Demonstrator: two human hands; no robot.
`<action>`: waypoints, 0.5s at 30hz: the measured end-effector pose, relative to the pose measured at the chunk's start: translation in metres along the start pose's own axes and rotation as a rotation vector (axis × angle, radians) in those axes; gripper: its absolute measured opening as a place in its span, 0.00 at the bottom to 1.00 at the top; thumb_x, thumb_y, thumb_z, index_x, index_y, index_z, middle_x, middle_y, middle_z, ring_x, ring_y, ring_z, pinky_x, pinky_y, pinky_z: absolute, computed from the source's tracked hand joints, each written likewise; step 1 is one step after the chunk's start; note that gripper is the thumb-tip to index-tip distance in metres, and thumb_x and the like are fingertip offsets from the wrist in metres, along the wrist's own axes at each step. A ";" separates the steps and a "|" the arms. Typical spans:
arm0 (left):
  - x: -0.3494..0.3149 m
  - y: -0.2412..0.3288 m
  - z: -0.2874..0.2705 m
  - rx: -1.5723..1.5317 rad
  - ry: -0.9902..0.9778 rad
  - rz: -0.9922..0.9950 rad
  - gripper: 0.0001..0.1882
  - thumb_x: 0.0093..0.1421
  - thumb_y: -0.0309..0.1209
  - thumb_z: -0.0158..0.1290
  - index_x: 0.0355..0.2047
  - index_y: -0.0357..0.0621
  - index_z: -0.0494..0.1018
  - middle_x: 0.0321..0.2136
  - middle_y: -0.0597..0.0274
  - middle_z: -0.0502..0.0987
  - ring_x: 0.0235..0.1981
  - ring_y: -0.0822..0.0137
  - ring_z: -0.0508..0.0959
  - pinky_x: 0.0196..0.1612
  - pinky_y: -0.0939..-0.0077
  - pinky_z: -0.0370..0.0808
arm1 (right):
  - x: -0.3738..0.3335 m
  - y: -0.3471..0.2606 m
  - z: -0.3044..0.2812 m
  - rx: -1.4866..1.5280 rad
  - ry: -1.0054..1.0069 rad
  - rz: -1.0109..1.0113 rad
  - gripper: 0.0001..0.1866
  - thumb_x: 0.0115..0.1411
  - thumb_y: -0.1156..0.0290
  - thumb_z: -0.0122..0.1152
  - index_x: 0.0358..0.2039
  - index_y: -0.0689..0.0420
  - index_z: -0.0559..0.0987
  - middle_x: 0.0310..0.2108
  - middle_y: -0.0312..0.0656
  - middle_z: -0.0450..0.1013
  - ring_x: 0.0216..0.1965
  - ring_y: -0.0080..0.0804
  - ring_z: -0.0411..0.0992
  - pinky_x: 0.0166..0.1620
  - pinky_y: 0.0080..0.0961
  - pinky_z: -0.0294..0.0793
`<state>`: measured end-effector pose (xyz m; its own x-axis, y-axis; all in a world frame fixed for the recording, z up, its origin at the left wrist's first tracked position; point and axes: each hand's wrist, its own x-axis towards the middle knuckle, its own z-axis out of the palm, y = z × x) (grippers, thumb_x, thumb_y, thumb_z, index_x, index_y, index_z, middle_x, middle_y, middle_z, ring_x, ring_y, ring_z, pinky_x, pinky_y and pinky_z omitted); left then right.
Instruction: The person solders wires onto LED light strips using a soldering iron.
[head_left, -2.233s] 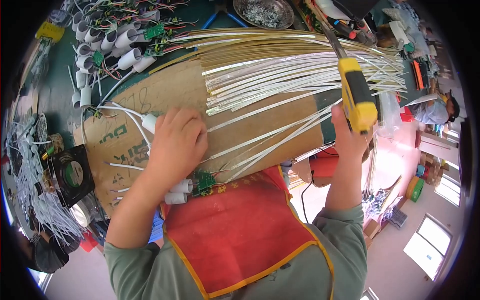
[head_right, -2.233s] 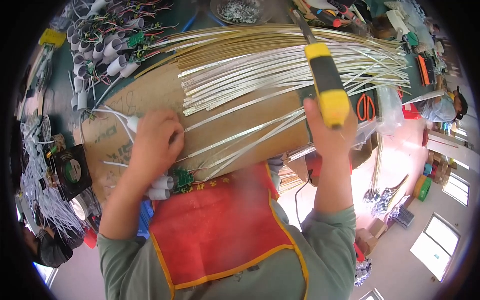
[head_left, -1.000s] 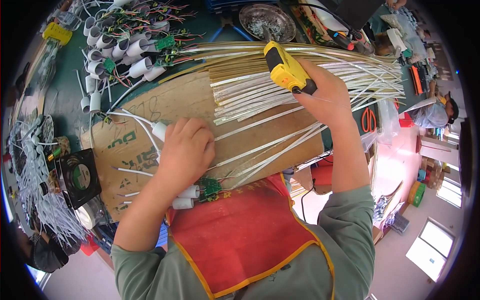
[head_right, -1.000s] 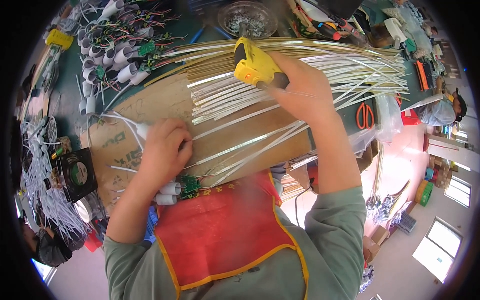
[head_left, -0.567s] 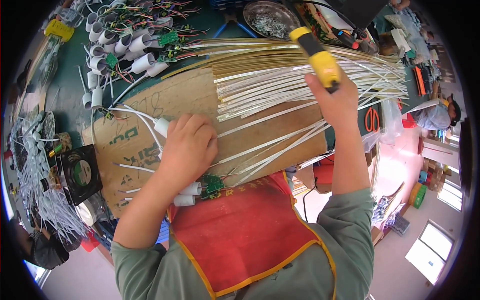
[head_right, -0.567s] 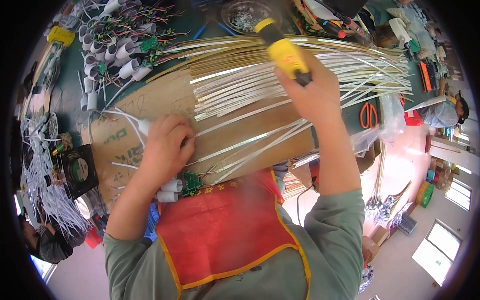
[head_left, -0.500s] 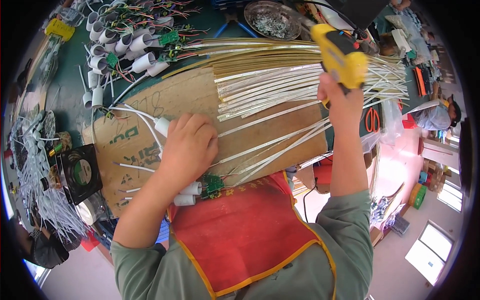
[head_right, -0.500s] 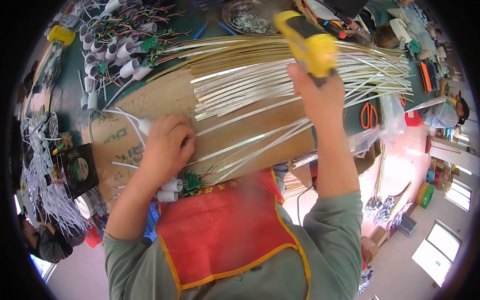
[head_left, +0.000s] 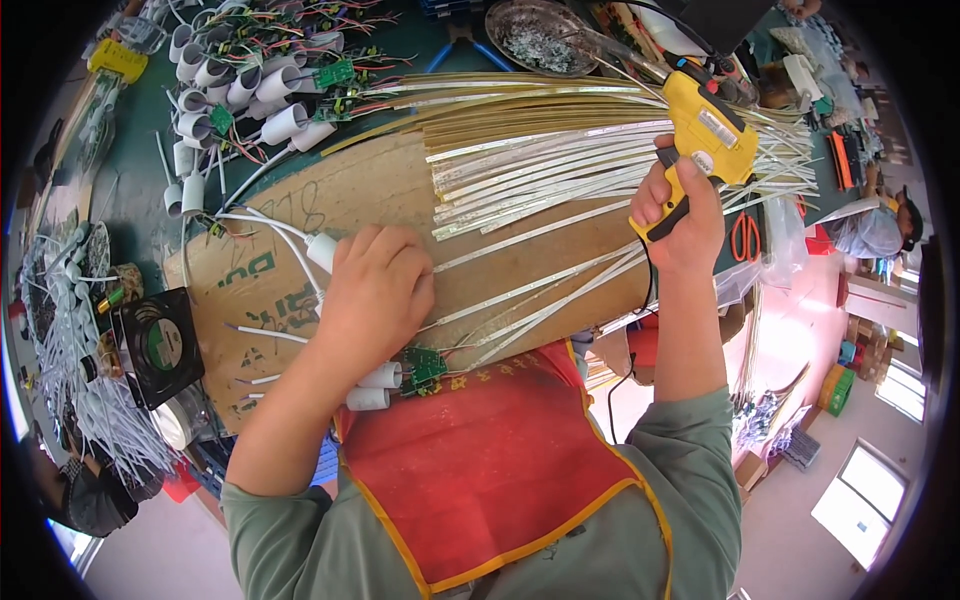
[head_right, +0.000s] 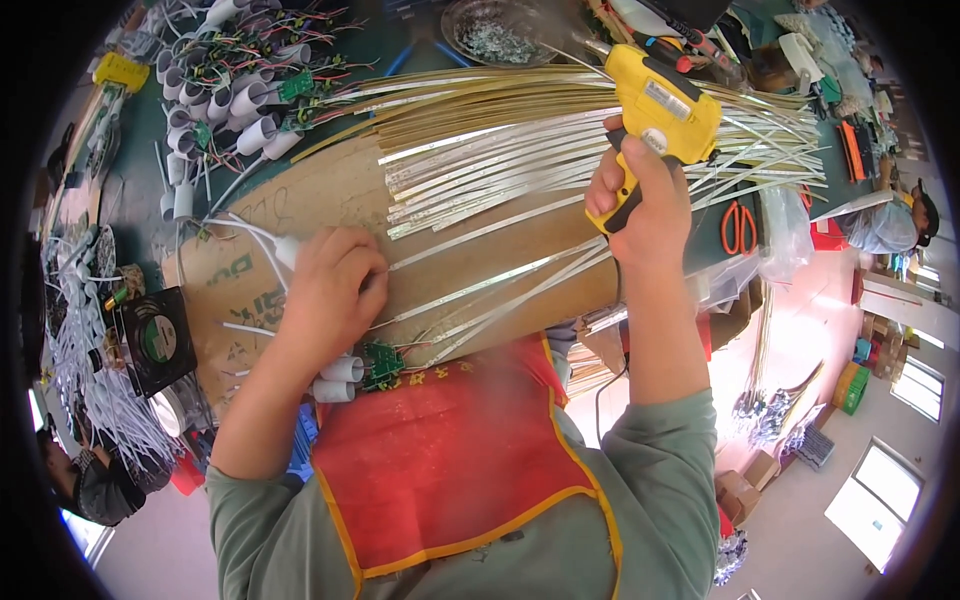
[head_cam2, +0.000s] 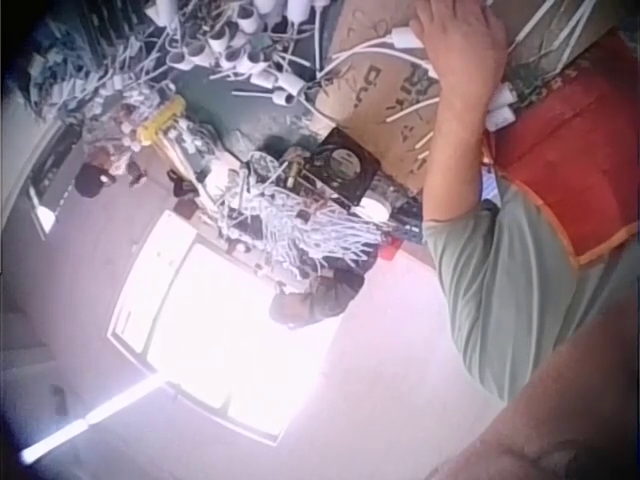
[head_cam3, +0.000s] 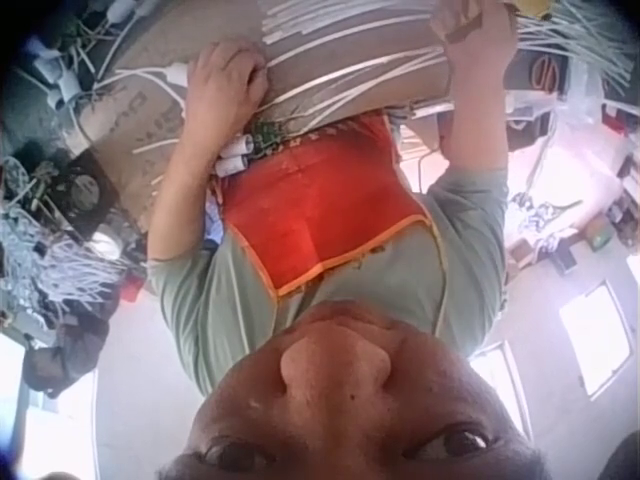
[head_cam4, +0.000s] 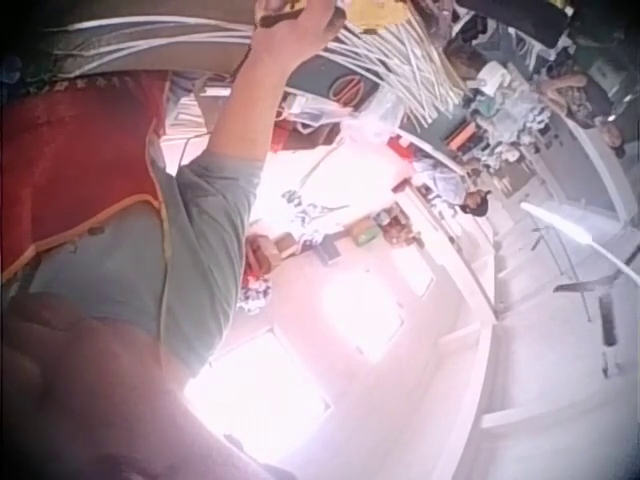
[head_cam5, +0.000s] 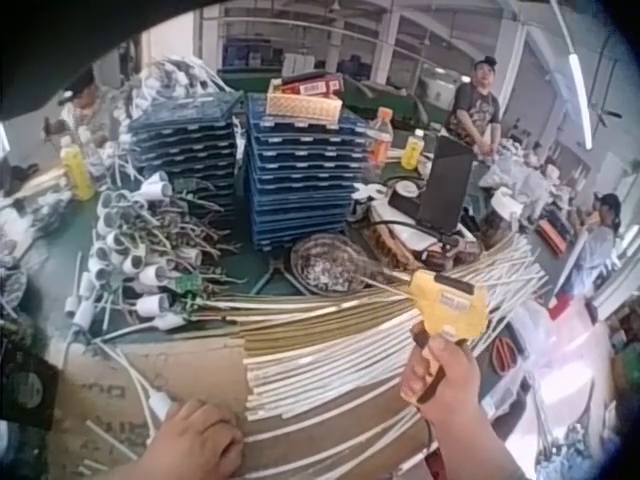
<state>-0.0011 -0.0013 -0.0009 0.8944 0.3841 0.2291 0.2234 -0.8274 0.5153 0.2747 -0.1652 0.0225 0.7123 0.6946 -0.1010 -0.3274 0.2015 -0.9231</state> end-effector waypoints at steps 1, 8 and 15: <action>0.000 0.000 0.000 0.002 -0.001 0.004 0.06 0.48 0.23 0.59 0.27 0.43 0.73 0.36 0.59 0.74 0.39 0.53 0.74 0.44 0.60 0.70 | -0.003 0.000 -0.001 0.007 -0.011 0.008 0.21 0.65 0.61 0.54 0.51 0.62 0.71 0.21 0.35 0.62 0.18 0.23 0.61 0.24 0.24 0.62; -0.004 0.005 -0.014 0.041 -0.047 -0.004 0.09 0.49 0.25 0.60 0.32 0.43 0.75 0.39 0.58 0.75 0.41 0.52 0.74 0.46 0.60 0.70 | -0.034 0.011 -0.009 0.119 -0.119 0.029 0.27 0.67 0.56 0.52 0.57 0.63 0.66 0.21 0.34 0.62 0.17 0.21 0.60 0.22 0.22 0.62; -0.006 -0.006 -0.030 0.147 -0.081 0.069 0.11 0.48 0.28 0.62 0.34 0.45 0.76 0.36 0.60 0.74 0.40 0.52 0.74 0.44 0.57 0.70 | -0.080 0.041 -0.029 0.192 -0.192 0.023 0.33 0.65 0.53 0.56 0.61 0.63 0.62 0.22 0.34 0.63 0.17 0.21 0.61 0.22 0.22 0.63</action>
<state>-0.0194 0.0133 0.0197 0.9366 0.2947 0.1896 0.2088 -0.9040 0.3732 0.2219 -0.2325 -0.0176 0.5784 0.8151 -0.0319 -0.4671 0.2988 -0.8322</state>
